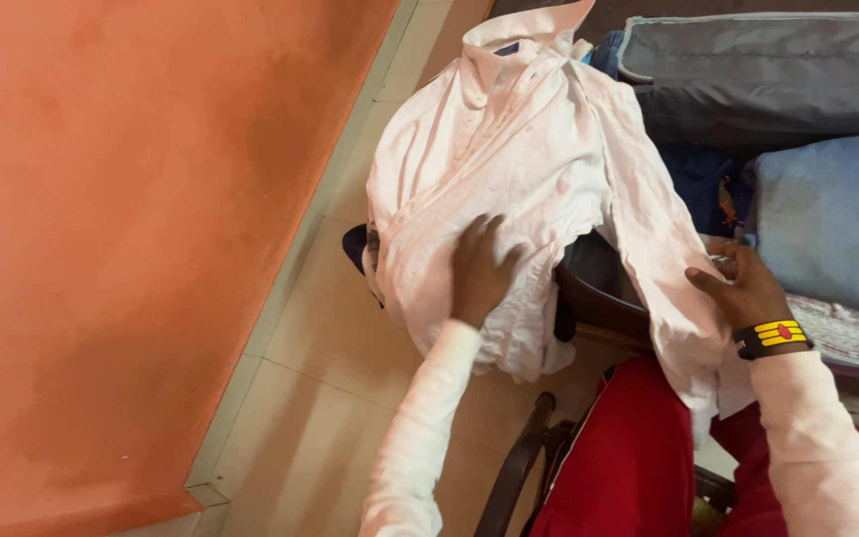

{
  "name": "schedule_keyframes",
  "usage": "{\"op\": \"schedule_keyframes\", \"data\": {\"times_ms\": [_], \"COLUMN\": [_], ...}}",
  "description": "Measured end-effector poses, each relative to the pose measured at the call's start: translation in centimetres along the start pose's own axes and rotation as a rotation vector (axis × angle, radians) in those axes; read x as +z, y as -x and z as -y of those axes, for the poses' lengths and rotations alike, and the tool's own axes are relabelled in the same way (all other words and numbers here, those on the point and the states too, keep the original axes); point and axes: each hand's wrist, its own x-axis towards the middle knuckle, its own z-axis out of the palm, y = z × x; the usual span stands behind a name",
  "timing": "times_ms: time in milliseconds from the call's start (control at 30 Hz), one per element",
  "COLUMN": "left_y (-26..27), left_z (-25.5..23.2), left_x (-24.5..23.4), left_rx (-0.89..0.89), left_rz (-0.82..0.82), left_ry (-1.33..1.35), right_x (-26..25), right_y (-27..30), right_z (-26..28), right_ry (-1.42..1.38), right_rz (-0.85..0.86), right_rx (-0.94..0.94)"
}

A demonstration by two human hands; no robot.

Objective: The person packs a suitcase by folding and arranging a checked shirt and a white dress shirt, which they button up before placing it inside.

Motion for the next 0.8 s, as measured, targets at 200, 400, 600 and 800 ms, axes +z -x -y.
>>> {"op": "schedule_keyframes", "data": {"times_ms": [200,400,600,800], "left_y": [-2.5,9.6,12.0,13.0], "left_z": [-3.9,-14.5,-17.2,-15.6], "left_x": [5.5,4.4,5.3,6.1], "left_rx": [-0.094,0.220,0.054,-0.256], "left_rz": [0.203,0.135,0.530,0.632], "left_ry": [-0.107,0.117,0.703,1.091], "right_x": [-1.0,-2.3,-1.6,0.0], "right_y": [1.6,3.0,6.8,9.2], "right_z": [-0.1,2.2,8.3,13.5], "right_ry": [-0.462,-0.869,-1.085,-1.105], "right_rz": [0.003,-0.049,0.224,0.500], "right_rx": [-0.082,-0.136,-0.167,-0.236]}}
